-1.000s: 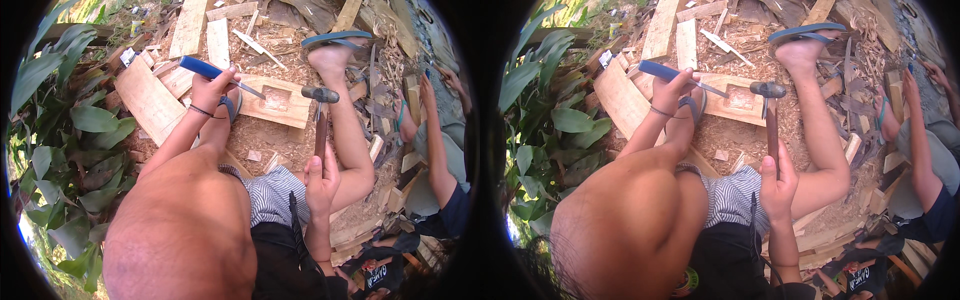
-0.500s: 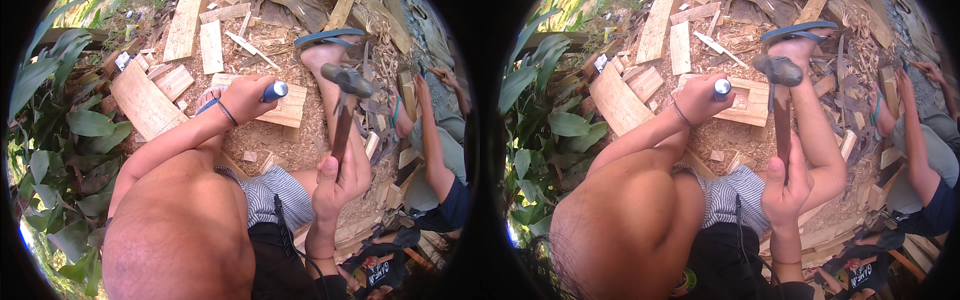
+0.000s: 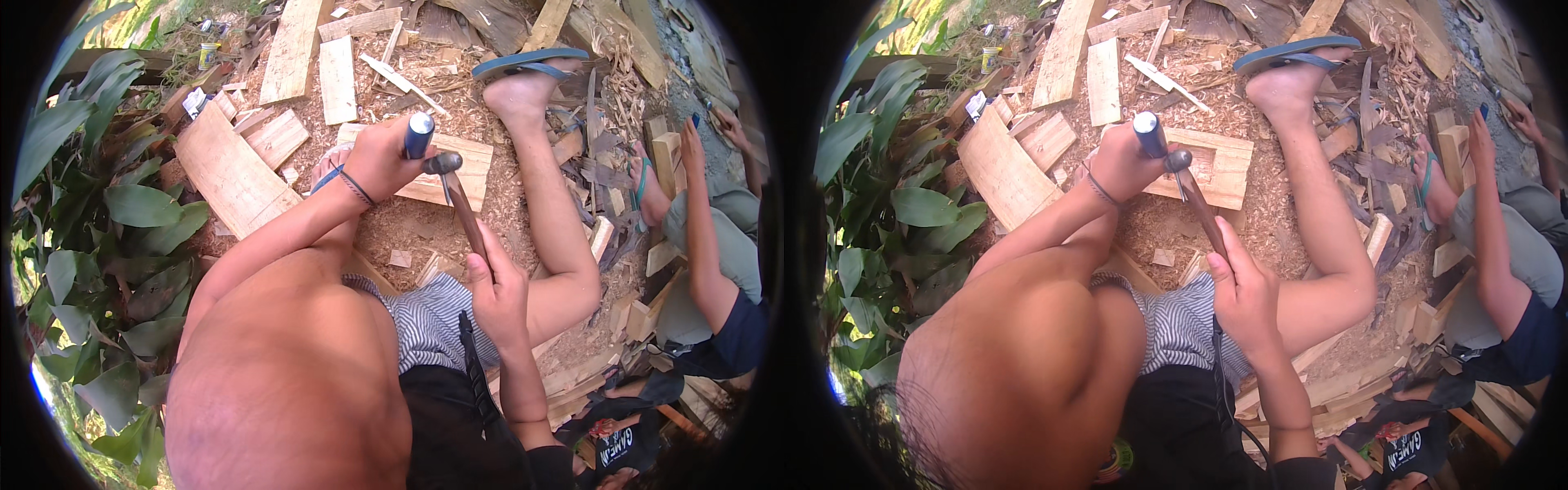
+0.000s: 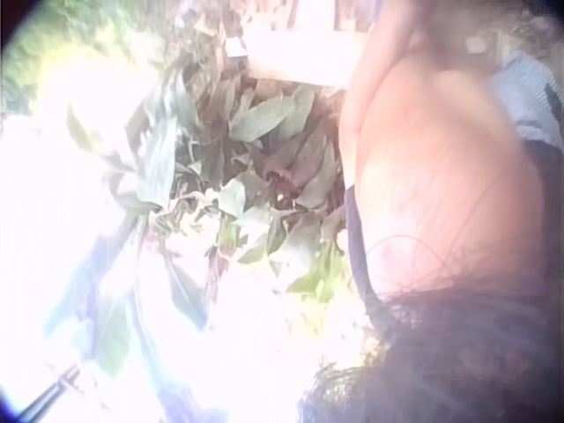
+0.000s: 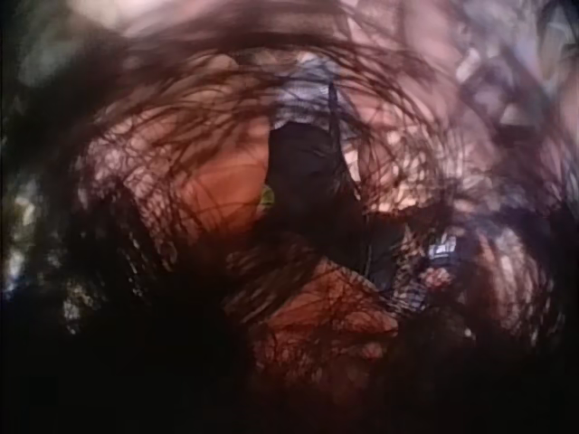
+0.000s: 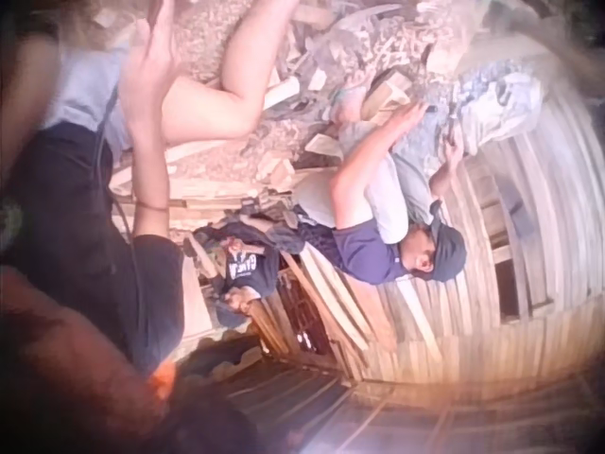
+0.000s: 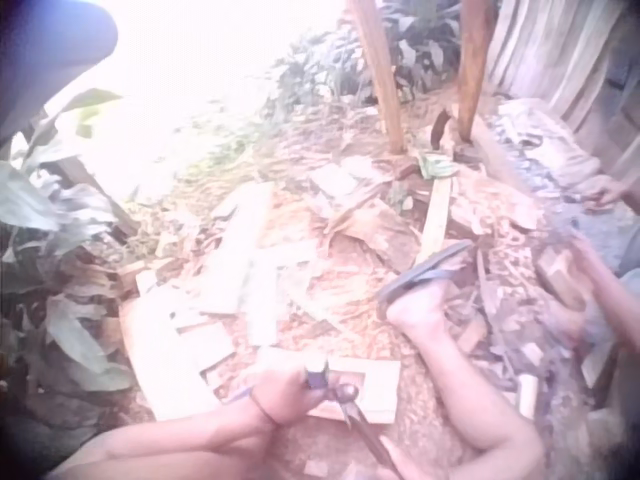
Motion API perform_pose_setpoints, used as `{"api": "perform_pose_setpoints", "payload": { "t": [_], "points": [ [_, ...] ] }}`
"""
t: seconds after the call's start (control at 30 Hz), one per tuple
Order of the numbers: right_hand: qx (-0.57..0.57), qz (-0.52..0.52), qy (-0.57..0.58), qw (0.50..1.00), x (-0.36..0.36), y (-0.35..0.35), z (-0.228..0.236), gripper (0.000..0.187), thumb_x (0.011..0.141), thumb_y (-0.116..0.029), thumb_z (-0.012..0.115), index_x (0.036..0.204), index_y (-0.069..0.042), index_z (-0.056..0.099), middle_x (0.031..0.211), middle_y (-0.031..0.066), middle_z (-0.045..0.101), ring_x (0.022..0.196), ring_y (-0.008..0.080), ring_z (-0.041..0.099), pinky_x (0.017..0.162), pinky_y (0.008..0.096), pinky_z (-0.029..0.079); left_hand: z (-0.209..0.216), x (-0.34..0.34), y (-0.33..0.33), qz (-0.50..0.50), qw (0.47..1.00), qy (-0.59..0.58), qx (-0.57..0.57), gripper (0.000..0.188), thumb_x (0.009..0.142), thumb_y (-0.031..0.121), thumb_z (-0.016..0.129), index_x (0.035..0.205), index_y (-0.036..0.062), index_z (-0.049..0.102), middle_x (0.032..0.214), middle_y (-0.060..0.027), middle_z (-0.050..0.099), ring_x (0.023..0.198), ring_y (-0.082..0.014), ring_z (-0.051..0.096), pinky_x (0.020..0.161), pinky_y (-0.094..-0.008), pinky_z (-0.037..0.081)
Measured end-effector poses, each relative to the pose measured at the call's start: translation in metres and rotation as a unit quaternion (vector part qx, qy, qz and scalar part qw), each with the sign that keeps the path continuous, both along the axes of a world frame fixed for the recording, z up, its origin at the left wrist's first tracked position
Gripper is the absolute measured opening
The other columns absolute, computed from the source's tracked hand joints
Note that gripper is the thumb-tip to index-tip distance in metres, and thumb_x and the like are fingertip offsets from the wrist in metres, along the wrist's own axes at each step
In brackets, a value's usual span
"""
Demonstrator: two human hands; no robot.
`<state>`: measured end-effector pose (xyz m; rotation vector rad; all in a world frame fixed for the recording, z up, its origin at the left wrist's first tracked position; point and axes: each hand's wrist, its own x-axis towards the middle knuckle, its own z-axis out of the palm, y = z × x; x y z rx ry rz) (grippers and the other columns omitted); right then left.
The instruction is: The person uses a hammer and a chisel to carve a rectangular recess into a block of wood while sitting on the ground.
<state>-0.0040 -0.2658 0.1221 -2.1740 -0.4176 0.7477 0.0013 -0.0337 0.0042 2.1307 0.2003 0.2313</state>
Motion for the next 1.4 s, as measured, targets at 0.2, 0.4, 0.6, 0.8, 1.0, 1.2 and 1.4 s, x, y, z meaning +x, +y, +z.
{"api": "perform_pose_setpoints", "payload": {
  "t": [0.2,0.4,0.6,0.8,1.0,1.2,1.4],
  "points": [
    [0.15,-0.241,0.129,0.95,-0.011,-0.008,-0.013,0.048,0.103,-0.021,0.05,0.144,0.002,0.04,0.075,-0.0013,0.051,0.057,0.0018,0.042,0.049,0.0161,0.035,-0.04,-0.025,0.021,0.259,0.883,0.075,-0.385,0.023,0.086,0.016,0.075,0.082,0.0017,0.057,0.08,-0.0099,0.069,0.073,-0.0168,0.07,0.061,-0.026,0.057],
    [0.129,-0.28,0.14,0.941,-0.007,-0.013,-0.01,0.05,0.103,-0.021,0.051,0.146,0.001,0.038,0.072,-0.0018,0.05,0.054,0.0014,0.039,0.047,0.0155,0.032,-0.034,-0.041,0.05,0.283,0.8,0.022,-0.529,0.016,0.089,0.007,0.068,0.092,0.0024,0.053,0.09,-0.0146,0.068,0.093,-0.0252,0.07,0.073,-0.0328,0.061],
    [0.117,-0.26,0.126,0.95,-0.013,-0.015,-0.018,0.049,0.101,-0.017,0.053,0.145,0.001,0.04,0.073,-0.0015,0.051,0.055,0.0014,0.041,0.048,0.0161,0.034,-0.016,-0.02,0.036,0.035,0.964,0.011,-0.263,0.026,0.086,0.007,0.073,0.097,0.0039,0.05,0.093,-0.0108,0.068,0.09,-0.0173,0.068,0.079,-0.0296,0.054],
    [0.123,-0.219,0.101,0.963,-0.019,-0.012,-0.016,0.046,0.1,-0.016,0.054,0.142,0.002,0.044,0.074,-0.0011,0.053,0.057,0.0014,0.044,0.049,0.0157,0.036,0.004,-0.009,0.03,-0.076,0.985,0.015,-0.156,0.02,0.084,0.008,0.076,0.095,0.0041,0.059,0.096,-0.0073,0.069,0.09,-0.0157,0.067,0.076,-0.0289,0.054],
    [0.116,-0.2,0.076,0.97,-0.021,-0.018,-0.014,0.046,0.1,-0.016,0.056,0.141,0.002,0.046,0.075,-0.001,0.054,0.058,0.0011,0.044,0.05,0.0156,0.036,0.026,0.013,0.024,-0.276,0.958,-0.015,-0.082,0.021,0.077,0.001,0.068,0.092,0.0068,0.055,0.084,-0.0119,0.064,0.079,-0.0335,0.064,0.069,-0.0402,0.05],
    [0.091,-0.199,0.058,0.974,-0.019,-0.018,-0.008,0.044,0.099,-0.013,0.056,0.138,0.006,0.047,0.096,0.0056,0.062,0.074,0.0058,0.053,0.066,0.021,0.045,0.031,0.027,0.027,-0.345,0.936,0.016,-0.068,0.022,0.073,-0.003,0.063,0.09,0.0063,0.053,0.079,-0.0134,0.063,0.077,-0.0356,0.063,0.067,-0.0431,0.049],
    [0.098,-0.062,-0.059,0.991,-0.014,-0.025,0.0,0.047,0.098,-0.016,0.058,0.139,0.005,0.046,0.089,0.0106,0.063,0.063,0.0087,0.052,0.054,0.0213,0.041,0.031,0.029,0.03,-0.332,0.941,0.027,-0.064,0.026,0.071,-0.005,0.062,0.092,0.0073,0.054,0.077,-0.0158,0.063,0.08,-0.0394,0.063,0.067,-0.0466,0.047]
  ]
}}
